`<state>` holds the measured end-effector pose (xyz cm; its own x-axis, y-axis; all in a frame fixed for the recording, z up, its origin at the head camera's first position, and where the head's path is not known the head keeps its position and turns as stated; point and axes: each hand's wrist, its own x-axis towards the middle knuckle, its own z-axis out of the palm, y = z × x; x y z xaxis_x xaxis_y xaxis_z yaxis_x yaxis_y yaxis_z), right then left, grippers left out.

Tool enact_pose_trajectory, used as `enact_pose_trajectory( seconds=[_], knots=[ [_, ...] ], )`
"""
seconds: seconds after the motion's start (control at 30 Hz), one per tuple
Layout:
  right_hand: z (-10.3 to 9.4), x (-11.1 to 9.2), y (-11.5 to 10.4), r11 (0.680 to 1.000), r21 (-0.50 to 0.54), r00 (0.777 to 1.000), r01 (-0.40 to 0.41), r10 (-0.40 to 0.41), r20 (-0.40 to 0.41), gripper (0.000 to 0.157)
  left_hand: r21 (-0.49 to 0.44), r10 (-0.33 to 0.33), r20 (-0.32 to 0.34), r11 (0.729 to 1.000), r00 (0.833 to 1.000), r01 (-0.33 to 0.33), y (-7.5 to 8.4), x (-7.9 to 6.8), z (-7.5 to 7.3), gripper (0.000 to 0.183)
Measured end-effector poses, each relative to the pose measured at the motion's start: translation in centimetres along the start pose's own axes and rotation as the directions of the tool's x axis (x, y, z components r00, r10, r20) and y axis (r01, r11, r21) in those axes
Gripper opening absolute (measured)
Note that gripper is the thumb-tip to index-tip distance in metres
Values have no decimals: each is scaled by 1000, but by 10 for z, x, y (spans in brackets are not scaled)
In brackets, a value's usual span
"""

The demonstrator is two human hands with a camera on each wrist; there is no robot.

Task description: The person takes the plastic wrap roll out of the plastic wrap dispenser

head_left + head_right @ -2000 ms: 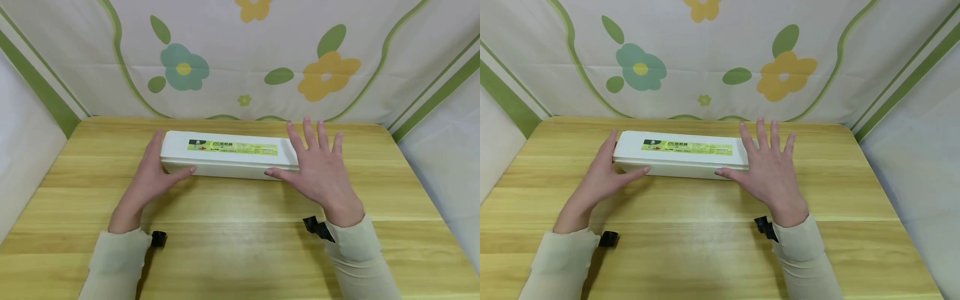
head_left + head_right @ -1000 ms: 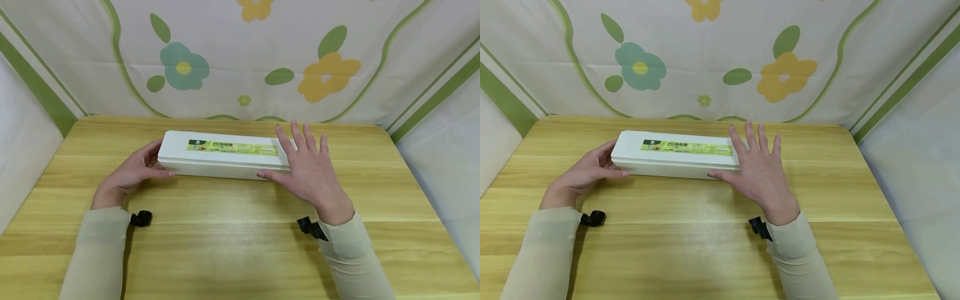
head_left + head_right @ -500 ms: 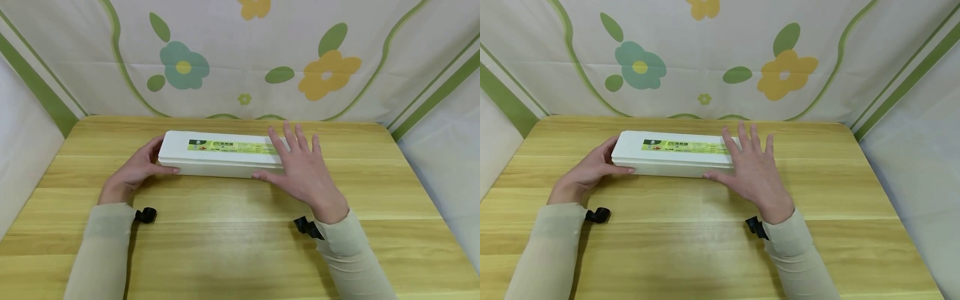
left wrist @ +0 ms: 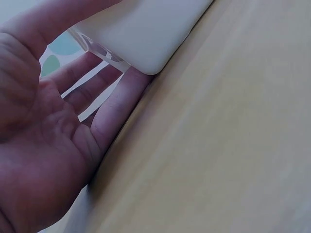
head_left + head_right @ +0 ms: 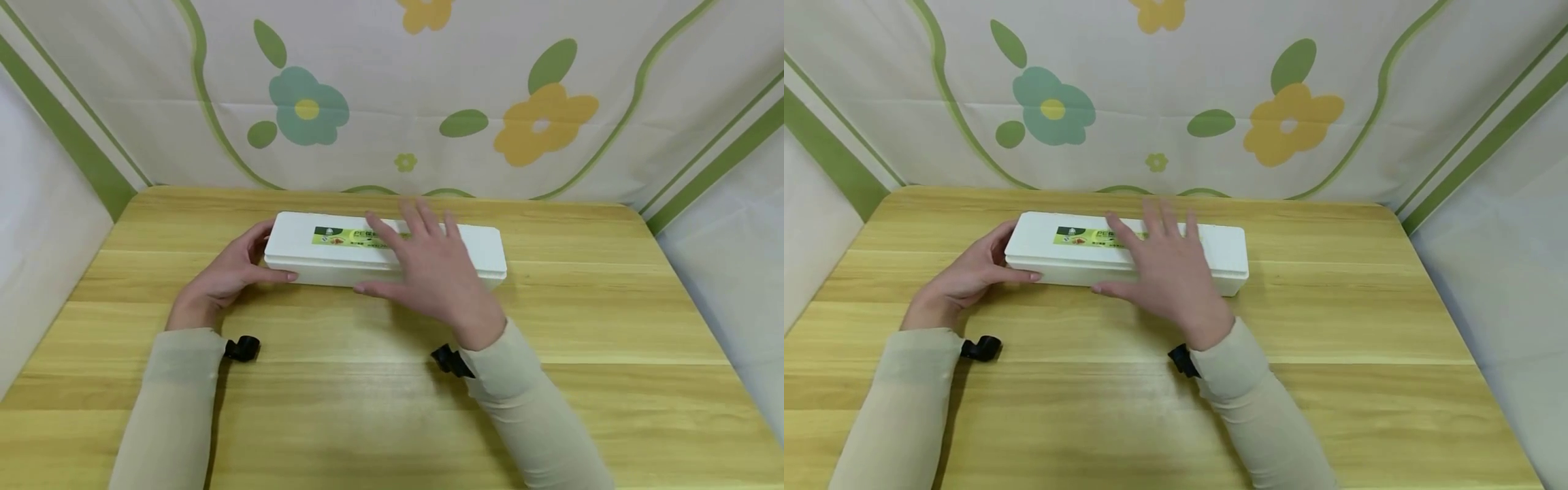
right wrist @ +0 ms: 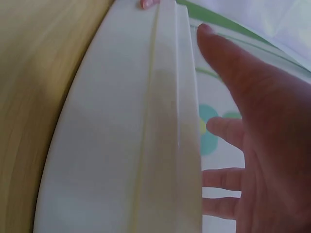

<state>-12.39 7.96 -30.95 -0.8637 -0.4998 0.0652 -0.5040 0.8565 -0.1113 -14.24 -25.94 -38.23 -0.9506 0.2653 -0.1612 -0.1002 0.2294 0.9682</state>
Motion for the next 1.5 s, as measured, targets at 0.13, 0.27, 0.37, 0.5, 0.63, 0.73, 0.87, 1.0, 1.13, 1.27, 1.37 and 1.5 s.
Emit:
enact_pose_trajectory(
  seconds=[0.13,0.27,0.37,0.5,0.63,0.73,0.87,1.0,1.13,1.27,1.37,1.5],
  knots=[
    [5,21,-18,998,-43,999,43,-43,12,106,4,2,-4,1000,1000,-2,-2,2,0,98],
    [12,37,-34,996,-69,997,63,-60,42,106,8,13,1,1000,1000,-13,-3,2,1,98],
    [20,43,-45,993,-105,997,52,-47,53,105,6,24,7,1000,1000,-24,-4,1,1,97],
    [30,45,-55,983,-179,1000,26,-26,2,103,1,34,17,999,999,-34,-5,1,1,95],
    [39,46,-60,974,-228,996,1,-21,-87,99,1,34,24,999,999,-34,-5,1,1,96],
    [44,47,-61,969,-245,991,-13,-21,-135,97,7,34,23,999,999,-34,-5,1,1,96],
    [48,49,-61,968,-251,984,-28,-18,-180,94,21,40,22,999,999,-40,-6,1,1,96],
    [49,50,-62,967,-252,976,-43,-13,-216,94,28,47,27,998,999,-48,-6,0,1,96],
    [50,52,-64,962,-264,975,-65,6,-221,97,36,53,28,998,998,-54,-7,0,0,96],
    [51,54,-64,960,-269,982,-79,27,-189,100,49,62,21,997,998,-63,-8,1,0,96],
    [51,54,-62,959,-273,983,-75,25,-180,98,39,59,11,997,998,-60,-8,2,1,96],
    [52,54,-59,961,-269,981,-59,6,-195,95,35,52,5,998,999,-52,-7,2,3,97]
  ],
)
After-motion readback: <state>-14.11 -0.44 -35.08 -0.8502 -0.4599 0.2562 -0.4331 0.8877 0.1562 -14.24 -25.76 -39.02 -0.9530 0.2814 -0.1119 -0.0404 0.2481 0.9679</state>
